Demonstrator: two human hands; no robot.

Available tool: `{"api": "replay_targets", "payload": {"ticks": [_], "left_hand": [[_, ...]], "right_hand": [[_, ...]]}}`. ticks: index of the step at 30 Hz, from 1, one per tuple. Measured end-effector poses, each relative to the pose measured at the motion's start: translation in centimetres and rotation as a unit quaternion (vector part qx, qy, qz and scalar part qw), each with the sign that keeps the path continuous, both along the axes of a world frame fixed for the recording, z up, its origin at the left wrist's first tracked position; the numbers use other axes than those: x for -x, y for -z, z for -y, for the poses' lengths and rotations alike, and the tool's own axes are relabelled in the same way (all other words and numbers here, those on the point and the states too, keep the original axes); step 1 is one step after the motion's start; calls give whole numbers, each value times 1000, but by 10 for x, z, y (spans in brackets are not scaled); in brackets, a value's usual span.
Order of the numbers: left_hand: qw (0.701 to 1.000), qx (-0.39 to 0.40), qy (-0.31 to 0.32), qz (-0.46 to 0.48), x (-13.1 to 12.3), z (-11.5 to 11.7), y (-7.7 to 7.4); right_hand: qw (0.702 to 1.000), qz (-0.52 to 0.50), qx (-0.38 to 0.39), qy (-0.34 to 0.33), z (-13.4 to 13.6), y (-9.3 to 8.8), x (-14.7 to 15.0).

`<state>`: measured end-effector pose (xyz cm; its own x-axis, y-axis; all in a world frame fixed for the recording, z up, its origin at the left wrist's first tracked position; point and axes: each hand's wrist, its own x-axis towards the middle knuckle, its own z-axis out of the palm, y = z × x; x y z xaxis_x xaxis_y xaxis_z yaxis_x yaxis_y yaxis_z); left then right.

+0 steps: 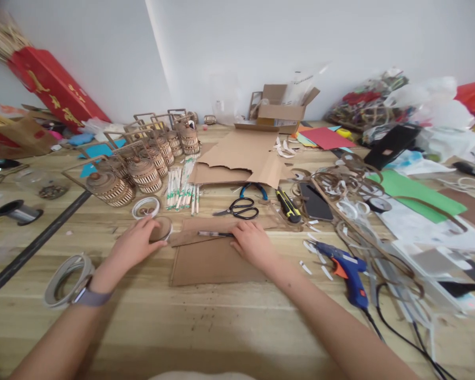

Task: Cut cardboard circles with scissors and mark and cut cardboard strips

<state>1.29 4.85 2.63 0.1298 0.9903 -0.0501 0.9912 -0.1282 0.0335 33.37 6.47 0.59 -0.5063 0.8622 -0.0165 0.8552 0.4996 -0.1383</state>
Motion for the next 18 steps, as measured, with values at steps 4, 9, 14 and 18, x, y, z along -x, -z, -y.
{"api": "replay_targets", "payload": {"ticks": [4, 9, 14, 18], "left_hand": [[999, 34, 26, 24, 7, -23, 2], [998, 40, 41, 37, 13, -28, 2], [996, 60, 21, 62, 29, -26, 8], [995, 83, 16, 53, 34, -23, 5]], "right_hand": [[1000, -3, 0, -10, 4, 1, -5], [1000, 2, 5, -5, 14, -2, -13], [1000, 0, 7, 1, 30, -10, -20], [1000, -10, 5, 8, 44, -15, -32]]}}
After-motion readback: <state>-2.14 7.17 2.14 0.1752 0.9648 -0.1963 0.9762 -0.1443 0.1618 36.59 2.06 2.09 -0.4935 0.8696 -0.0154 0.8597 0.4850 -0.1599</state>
